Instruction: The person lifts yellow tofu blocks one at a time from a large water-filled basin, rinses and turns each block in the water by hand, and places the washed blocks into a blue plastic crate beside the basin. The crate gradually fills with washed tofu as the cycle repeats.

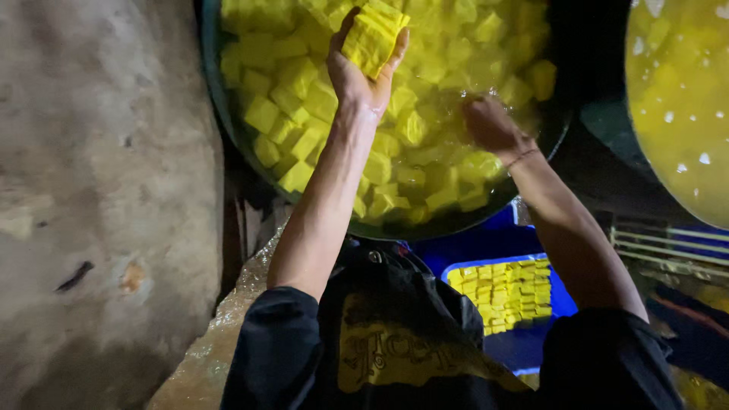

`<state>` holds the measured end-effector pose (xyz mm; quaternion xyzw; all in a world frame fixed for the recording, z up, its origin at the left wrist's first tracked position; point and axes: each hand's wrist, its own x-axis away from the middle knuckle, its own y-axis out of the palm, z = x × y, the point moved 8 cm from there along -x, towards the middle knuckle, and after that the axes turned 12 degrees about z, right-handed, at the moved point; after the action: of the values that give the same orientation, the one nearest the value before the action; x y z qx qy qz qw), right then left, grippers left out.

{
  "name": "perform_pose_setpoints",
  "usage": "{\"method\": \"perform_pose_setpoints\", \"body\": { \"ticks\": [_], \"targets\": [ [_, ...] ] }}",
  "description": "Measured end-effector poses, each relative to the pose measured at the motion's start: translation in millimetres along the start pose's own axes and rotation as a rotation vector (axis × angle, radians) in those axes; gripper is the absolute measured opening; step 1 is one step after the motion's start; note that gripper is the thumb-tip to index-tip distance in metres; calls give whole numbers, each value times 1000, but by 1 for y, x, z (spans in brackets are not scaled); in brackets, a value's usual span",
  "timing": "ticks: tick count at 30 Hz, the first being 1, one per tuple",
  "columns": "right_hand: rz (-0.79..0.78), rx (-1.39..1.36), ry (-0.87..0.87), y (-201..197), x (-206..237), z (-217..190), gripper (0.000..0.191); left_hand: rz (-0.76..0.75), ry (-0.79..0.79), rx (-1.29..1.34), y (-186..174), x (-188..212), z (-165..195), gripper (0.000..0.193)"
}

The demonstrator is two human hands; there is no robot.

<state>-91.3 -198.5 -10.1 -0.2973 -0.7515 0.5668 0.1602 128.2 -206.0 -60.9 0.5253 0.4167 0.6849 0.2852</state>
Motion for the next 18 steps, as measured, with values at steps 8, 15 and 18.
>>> {"method": "perform_pose_setpoints", "body": {
  "ticks": [8,15,18],
  "targets": [
    [-139,-240,302,16,-21,1,38,-142,-15,254,-3,21,36,51],
    [-223,-93,-136,28,-35,-51,48,-76,-14,174,-21,21,30,48],
    [-182,-298,216,4,-30,-45,46,44,-15,85,-31,29,25,46]
  ]
}}
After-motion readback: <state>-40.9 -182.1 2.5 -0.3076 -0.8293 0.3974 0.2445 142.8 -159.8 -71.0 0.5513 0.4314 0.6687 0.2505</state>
